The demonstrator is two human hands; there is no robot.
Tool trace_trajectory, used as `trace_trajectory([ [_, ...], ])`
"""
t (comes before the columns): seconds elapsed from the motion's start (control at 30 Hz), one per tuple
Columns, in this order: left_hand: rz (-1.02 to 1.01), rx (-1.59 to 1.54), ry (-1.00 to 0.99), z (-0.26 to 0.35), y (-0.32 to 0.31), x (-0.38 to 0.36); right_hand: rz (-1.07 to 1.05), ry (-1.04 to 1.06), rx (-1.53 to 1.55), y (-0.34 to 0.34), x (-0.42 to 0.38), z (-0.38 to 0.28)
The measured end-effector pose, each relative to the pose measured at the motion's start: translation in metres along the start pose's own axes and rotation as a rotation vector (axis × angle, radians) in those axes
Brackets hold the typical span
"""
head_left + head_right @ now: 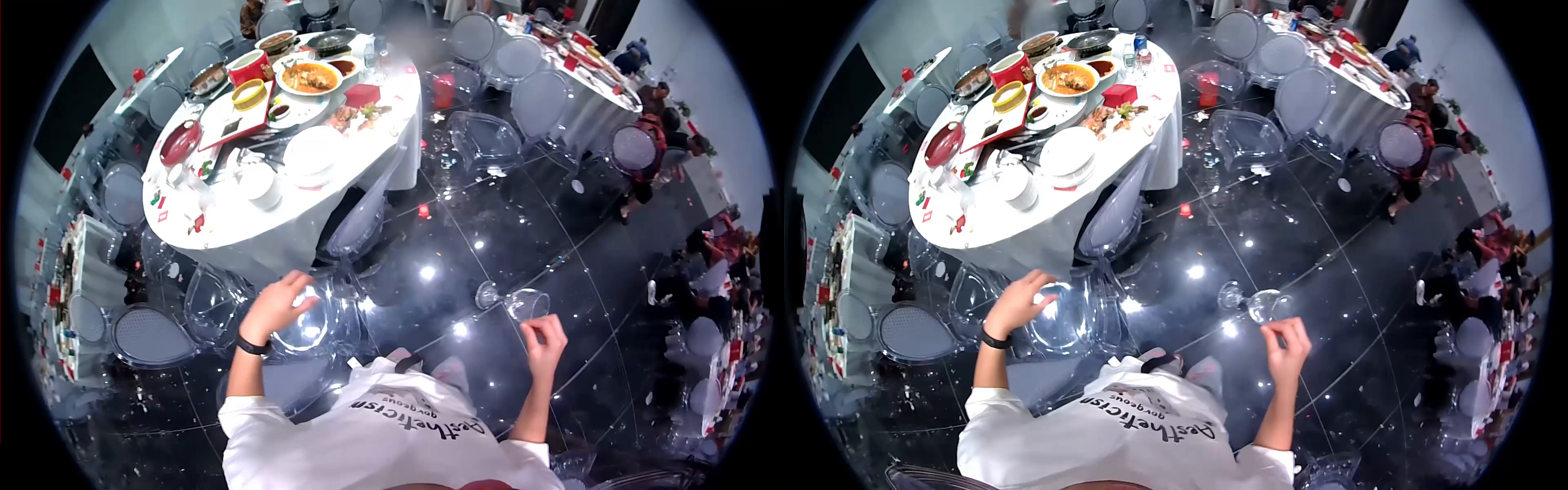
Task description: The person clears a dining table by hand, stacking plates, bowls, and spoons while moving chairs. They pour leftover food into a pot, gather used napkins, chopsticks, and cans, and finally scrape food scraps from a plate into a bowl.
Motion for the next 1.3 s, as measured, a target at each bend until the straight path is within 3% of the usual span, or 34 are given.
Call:
trace_trajectory([
  [0.13,0.012,-0.112,-0.004,0.043,-0.016,0.099,-0.074,0.010,0.005,-0.029,0.128,0.073],
  [0.23,0.074,-0.066,0.171,0.065,-0.026,0.167,-0.175,0.020,0.028,-0.065,0.233,0.145],
  [0.33,0.174,0.003,0.382,0.082,-0.039,0.226,-0.359,0.163,0.027,-0.123,0.354,0.204],
  [0.5,0.319,-0.108,0.528,0.103,-0.046,0.306,-0.530,0.392,0.035,-0.282,0.564,0.250],
  [0.7,0.473,-0.067,0.845,0.103,-0.050,0.369,-0.555,0.617,0.024,-0.520,0.745,0.240],
  [0.87,0.574,-0.094,1.003,0.044,-0.061,0.424,-0.526,0.693,-0.005,-0.686,0.831,0.219],
  [0.97,0.515,-0.010,1.080,0.008,-0.053,0.476,-0.539,0.731,-0.032,-0.759,0.866,0.215],
  [1.1,0.532,-0.103,1.003,-0.018,-0.019,0.546,-0.595,0.745,-0.097,-0.820,0.900,0.206],
  [1.3,0.473,0.054,1.005,-0.065,0.002,0.623,-0.774,0.821,-0.093,-0.869,0.924,0.200],
])
Point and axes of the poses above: each hand's wrist, its own x-axis towards the middle knuckle, its own y-axis out of the back of the hand, z = x × y, the point moved 2 cm from there along x, towards the middle knuckle, and after that the axes turned 6 degrees about z, right-handed, at the moved point
